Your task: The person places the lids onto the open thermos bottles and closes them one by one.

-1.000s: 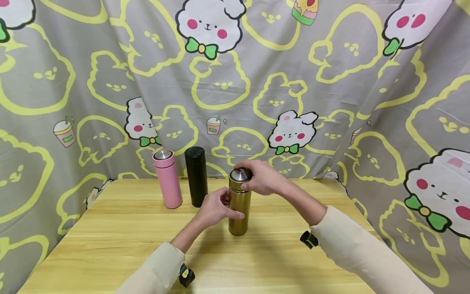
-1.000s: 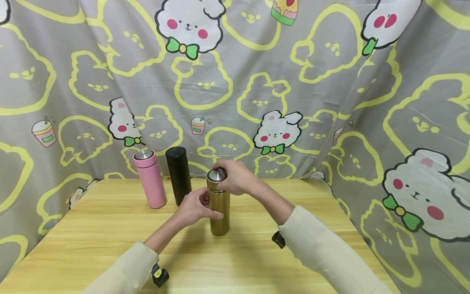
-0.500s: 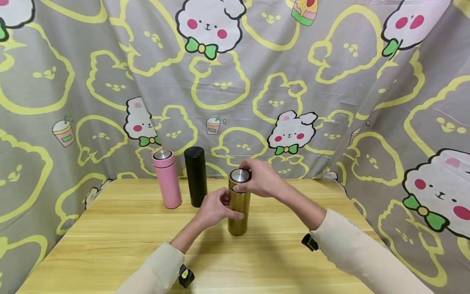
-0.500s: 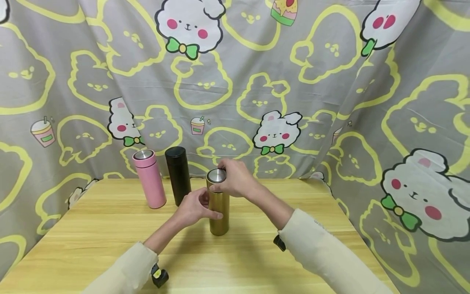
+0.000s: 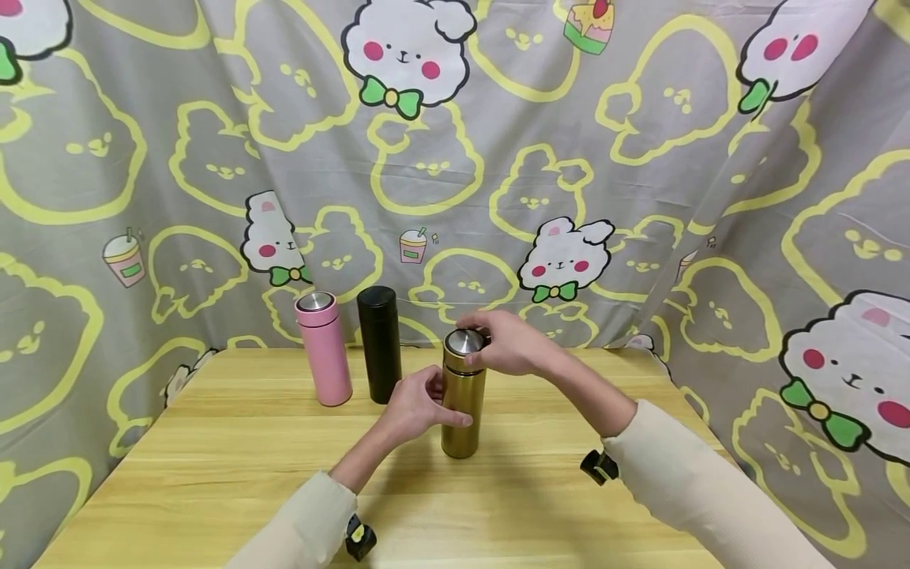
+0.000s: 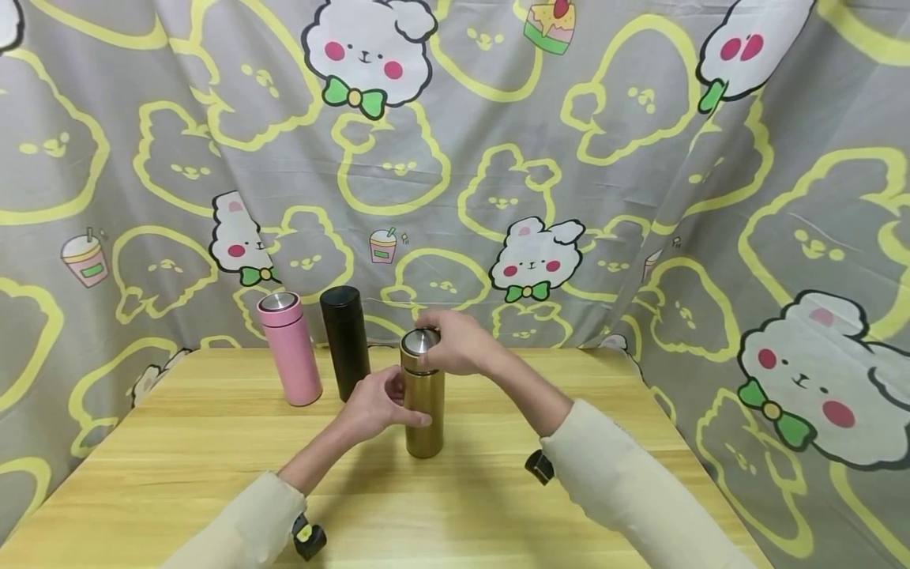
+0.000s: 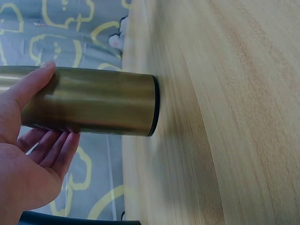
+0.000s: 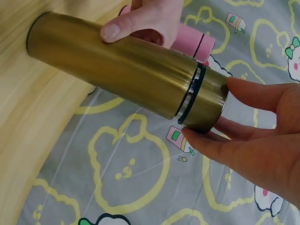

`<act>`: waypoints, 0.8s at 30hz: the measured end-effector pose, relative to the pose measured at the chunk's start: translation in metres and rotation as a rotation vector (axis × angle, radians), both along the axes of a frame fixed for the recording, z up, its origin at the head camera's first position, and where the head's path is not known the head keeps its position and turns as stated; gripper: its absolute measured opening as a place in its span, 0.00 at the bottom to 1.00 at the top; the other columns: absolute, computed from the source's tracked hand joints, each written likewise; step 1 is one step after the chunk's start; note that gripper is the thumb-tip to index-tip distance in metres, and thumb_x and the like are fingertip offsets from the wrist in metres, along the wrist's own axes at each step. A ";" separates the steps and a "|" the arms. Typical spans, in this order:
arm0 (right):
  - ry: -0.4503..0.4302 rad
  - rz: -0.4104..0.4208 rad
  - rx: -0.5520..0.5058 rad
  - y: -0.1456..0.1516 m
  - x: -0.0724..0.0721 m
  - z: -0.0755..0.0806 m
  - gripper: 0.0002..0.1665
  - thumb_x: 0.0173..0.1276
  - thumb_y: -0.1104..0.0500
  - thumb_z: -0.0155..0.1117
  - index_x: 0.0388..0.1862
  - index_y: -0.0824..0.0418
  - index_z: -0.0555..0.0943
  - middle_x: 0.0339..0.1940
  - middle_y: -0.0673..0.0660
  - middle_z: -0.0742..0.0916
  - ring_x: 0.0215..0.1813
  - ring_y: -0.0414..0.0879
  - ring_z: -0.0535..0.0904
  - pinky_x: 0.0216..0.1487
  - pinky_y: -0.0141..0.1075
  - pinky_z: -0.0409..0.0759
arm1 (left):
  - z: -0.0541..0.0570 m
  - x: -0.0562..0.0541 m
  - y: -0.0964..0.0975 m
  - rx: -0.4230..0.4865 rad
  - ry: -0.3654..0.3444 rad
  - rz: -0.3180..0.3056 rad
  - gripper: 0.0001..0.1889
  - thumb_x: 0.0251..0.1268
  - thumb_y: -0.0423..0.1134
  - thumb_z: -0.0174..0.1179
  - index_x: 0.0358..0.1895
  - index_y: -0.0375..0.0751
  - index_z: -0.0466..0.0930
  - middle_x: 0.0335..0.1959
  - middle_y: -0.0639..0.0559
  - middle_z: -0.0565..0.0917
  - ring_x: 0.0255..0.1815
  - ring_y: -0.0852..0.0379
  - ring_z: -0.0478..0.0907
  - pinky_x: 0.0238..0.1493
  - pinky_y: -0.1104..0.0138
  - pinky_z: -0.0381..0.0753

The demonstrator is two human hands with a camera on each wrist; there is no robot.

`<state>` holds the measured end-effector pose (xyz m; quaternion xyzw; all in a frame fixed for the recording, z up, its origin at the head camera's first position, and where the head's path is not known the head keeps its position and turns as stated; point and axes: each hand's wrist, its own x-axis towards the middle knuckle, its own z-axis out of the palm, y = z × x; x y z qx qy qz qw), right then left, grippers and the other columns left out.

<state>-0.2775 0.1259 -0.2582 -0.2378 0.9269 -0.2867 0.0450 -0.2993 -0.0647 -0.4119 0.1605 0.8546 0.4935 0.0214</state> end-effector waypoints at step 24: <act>0.051 -0.124 0.017 -0.004 0.004 -0.004 0.43 0.62 0.45 0.76 0.68 0.66 0.72 0.60 0.65 0.83 0.55 0.54 0.81 0.53 0.43 0.80 | 0.000 0.000 0.000 -0.008 0.021 0.000 0.29 0.37 0.52 0.85 0.42 0.51 0.79 0.38 0.56 0.84 0.40 0.57 0.80 0.43 0.62 0.82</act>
